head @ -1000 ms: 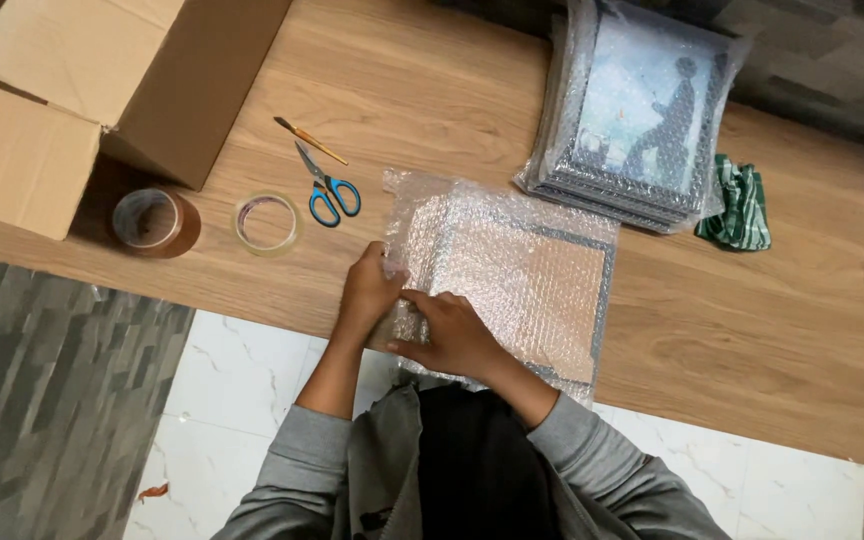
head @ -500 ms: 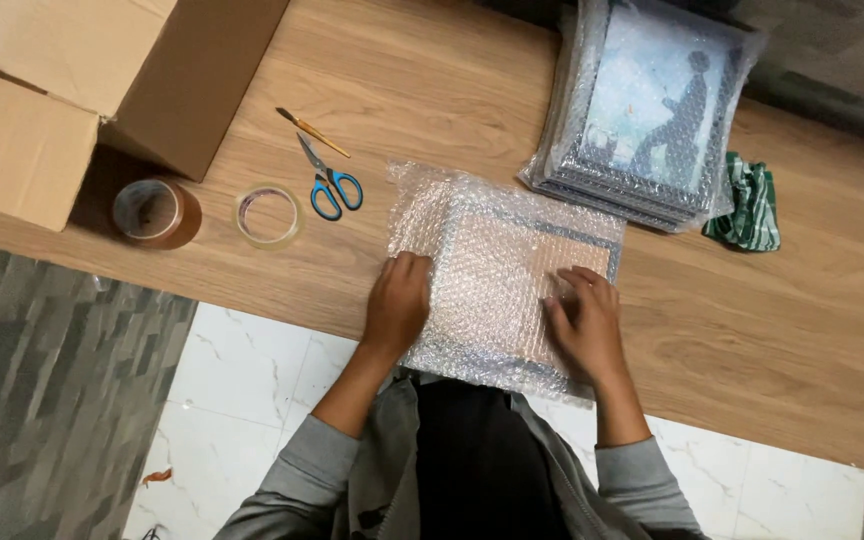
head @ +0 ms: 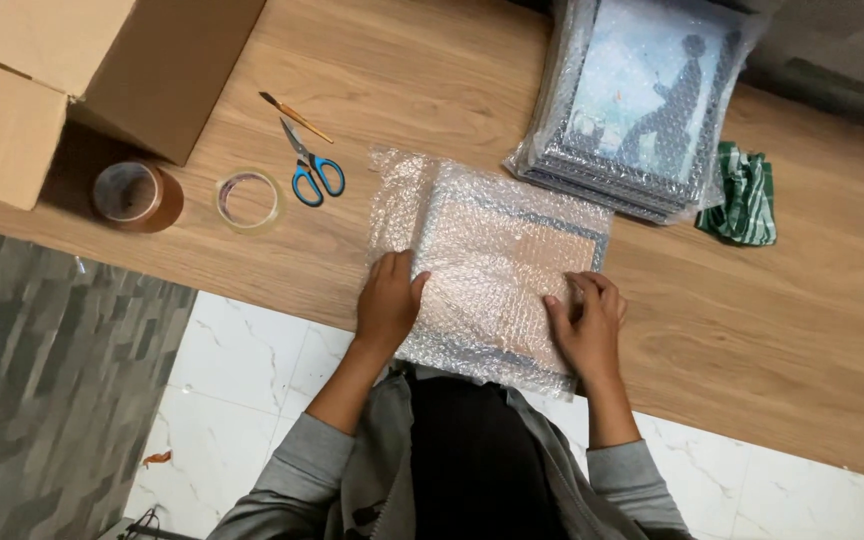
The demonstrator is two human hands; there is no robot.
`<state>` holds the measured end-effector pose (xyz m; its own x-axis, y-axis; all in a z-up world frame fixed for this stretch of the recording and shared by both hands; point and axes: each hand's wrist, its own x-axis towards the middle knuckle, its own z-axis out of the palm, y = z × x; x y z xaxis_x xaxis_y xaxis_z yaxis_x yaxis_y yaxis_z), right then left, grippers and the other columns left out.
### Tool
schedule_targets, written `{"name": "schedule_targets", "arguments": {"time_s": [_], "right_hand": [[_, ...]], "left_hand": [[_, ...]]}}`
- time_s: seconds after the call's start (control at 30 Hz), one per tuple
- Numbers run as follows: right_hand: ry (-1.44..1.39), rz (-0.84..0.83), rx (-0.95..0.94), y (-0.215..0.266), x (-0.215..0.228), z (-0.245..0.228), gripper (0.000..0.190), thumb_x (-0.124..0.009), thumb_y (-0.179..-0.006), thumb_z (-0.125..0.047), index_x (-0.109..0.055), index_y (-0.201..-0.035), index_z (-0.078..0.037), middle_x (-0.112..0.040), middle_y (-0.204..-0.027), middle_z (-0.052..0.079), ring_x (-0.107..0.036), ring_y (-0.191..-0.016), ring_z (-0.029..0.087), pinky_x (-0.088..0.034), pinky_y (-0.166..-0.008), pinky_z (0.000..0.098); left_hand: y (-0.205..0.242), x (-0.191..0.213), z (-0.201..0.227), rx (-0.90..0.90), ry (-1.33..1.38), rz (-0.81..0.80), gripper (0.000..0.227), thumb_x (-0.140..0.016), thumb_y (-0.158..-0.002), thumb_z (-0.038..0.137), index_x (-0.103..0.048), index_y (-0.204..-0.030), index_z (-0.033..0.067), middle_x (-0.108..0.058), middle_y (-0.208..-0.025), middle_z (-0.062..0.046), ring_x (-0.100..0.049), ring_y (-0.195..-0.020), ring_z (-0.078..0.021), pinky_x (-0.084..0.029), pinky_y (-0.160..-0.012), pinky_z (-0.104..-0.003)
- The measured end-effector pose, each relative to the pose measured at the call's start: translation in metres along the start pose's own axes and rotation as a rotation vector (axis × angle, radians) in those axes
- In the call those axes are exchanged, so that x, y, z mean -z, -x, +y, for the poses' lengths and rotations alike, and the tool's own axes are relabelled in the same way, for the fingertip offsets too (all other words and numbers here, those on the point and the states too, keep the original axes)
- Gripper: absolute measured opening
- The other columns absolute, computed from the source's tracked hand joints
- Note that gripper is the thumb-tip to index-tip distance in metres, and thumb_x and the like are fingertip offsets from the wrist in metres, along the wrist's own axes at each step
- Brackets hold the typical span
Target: The person places a picture frame onto a sheet of bubble wrap, uses scissors to cut pieces of adhesive tape, and wraps the frame in the bubble wrap by folding the edges and securing them with the tape.
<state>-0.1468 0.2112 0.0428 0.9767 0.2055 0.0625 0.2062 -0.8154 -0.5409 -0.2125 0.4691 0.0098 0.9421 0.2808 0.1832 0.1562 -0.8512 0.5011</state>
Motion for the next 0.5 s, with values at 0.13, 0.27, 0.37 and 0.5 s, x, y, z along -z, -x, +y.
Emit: {"name": "schedule_targets", "arguments": {"time_s": [0.13,0.27,0.37,0.5], "right_hand": [[0.029,0.025,-0.048,0.009,-0.005,0.024,0.048,-0.072,-0.074,-0.038,-0.056,-0.114,-0.019,-0.044,-0.116,0.008,-0.043,-0.104,0.035,-0.032,-0.089,0.0455],[-0.033,0.015,0.042,0.013,-0.011,0.033,0.056,-0.073,-0.071,-0.038,-0.053,-0.117,-0.013,-0.041,-0.114,0.013,-0.044,-0.105,0.037,-0.031,-0.092,0.0412],[-0.004,0.024,0.073,0.017,-0.013,0.029,0.054,-0.069,-0.076,-0.035,-0.049,-0.120,-0.011,-0.038,-0.116,0.016,-0.041,-0.106,0.039,-0.030,-0.092,0.0434],[0.018,0.018,0.058,0.021,-0.017,0.027,0.051,-0.062,-0.082,-0.030,-0.043,-0.125,-0.010,-0.035,-0.120,0.018,-0.036,-0.108,0.042,-0.028,-0.093,0.0488]], "left_hand": [[0.001,-0.003,0.010,0.071,-0.023,-0.017,0.035,-0.061,-0.083,0.020,-0.053,-0.111,0.0014,-0.054,-0.093,-0.014,-0.056,-0.087,-0.0316,-0.046,-0.076,-0.038],[-0.006,-0.001,0.025,0.272,0.088,-0.073,0.037,-0.058,-0.083,0.018,-0.053,-0.114,-0.0015,-0.054,-0.099,-0.020,-0.055,-0.092,-0.0377,-0.044,-0.082,-0.044],[-0.012,-0.007,0.023,0.370,0.114,-0.103,0.038,-0.057,-0.084,0.027,-0.054,-0.111,-0.0005,-0.055,-0.098,-0.019,-0.057,-0.093,-0.0387,-0.044,-0.083,-0.045],[-0.022,-0.014,0.015,0.505,0.182,-0.148,0.044,-0.060,-0.082,0.035,-0.054,-0.108,0.0004,-0.057,-0.097,-0.022,-0.058,-0.093,-0.0430,-0.045,-0.081,-0.048]]}}
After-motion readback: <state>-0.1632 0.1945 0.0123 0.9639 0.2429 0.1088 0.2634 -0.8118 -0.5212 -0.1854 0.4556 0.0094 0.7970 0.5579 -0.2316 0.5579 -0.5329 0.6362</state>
